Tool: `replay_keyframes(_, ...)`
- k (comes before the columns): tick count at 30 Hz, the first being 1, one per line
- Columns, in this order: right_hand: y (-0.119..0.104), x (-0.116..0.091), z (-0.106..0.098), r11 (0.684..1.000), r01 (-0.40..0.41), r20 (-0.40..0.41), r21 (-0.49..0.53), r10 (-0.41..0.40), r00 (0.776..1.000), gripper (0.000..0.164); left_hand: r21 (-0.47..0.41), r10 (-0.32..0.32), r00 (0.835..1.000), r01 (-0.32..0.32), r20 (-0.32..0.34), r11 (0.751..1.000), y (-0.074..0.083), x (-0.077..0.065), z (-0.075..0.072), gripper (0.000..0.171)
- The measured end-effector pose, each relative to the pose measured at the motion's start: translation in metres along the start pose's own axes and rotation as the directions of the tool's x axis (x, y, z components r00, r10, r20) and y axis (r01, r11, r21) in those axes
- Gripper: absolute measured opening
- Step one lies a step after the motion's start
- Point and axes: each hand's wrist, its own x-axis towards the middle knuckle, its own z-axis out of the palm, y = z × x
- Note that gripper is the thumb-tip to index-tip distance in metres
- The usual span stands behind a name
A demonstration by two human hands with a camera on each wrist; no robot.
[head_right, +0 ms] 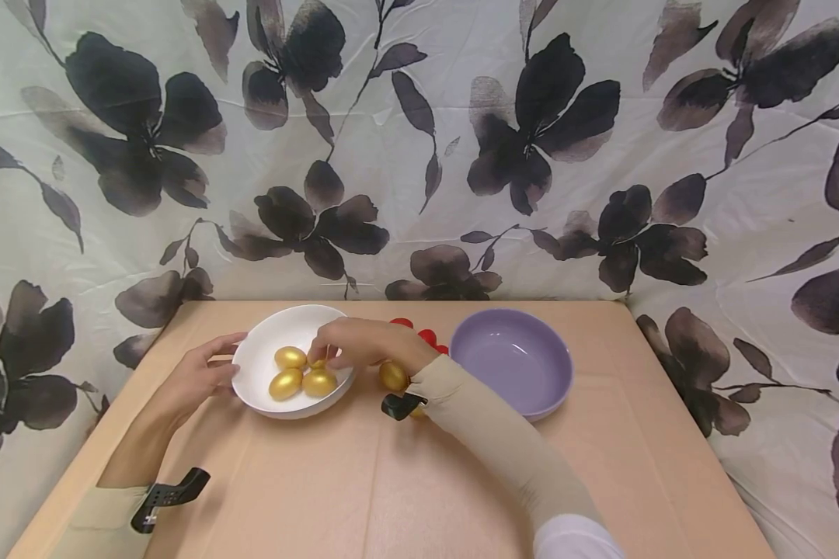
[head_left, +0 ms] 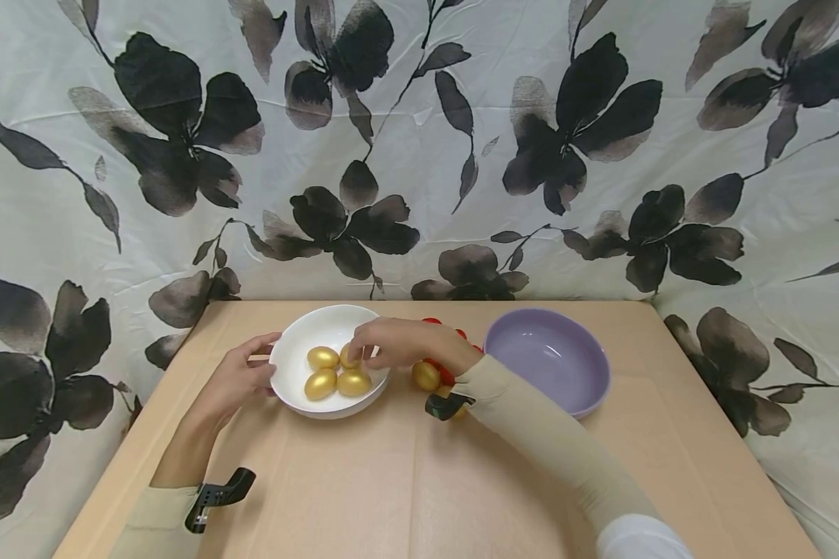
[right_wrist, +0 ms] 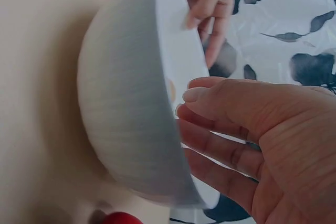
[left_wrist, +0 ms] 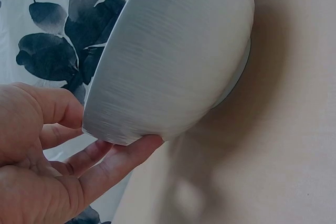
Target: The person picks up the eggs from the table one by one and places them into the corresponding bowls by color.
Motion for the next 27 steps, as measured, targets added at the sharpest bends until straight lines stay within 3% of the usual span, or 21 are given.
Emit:
replay_keyframes(6, -0.002, -0.018, -0.009, 1.0, -0.014, -0.071, -0.015, 0.013, 0.997, 0.026, 0.002, 0.001, 1.0, -0.001, -0.002, 1.0, 0.002, -0.002, -0.001, 0.061)
replay_keyframes(15, -0.002, -0.042, -0.011, 0.996, -0.065, -0.149, 0.054, 0.072, 0.986, 0.026, -0.014, -0.002, 1.0, 0.002, -0.004, 1.0, 0.001, -0.001, 0.0, 0.062)
replay_keyframes(27, 0.007, -0.068, -0.006, 0.989, -0.096, -0.132, 0.114, 0.111, 0.985, 0.03, -0.027, 0.005, 1.0, -0.005, -0.001, 1.0, 0.001, -0.002, 0.0, 0.063)
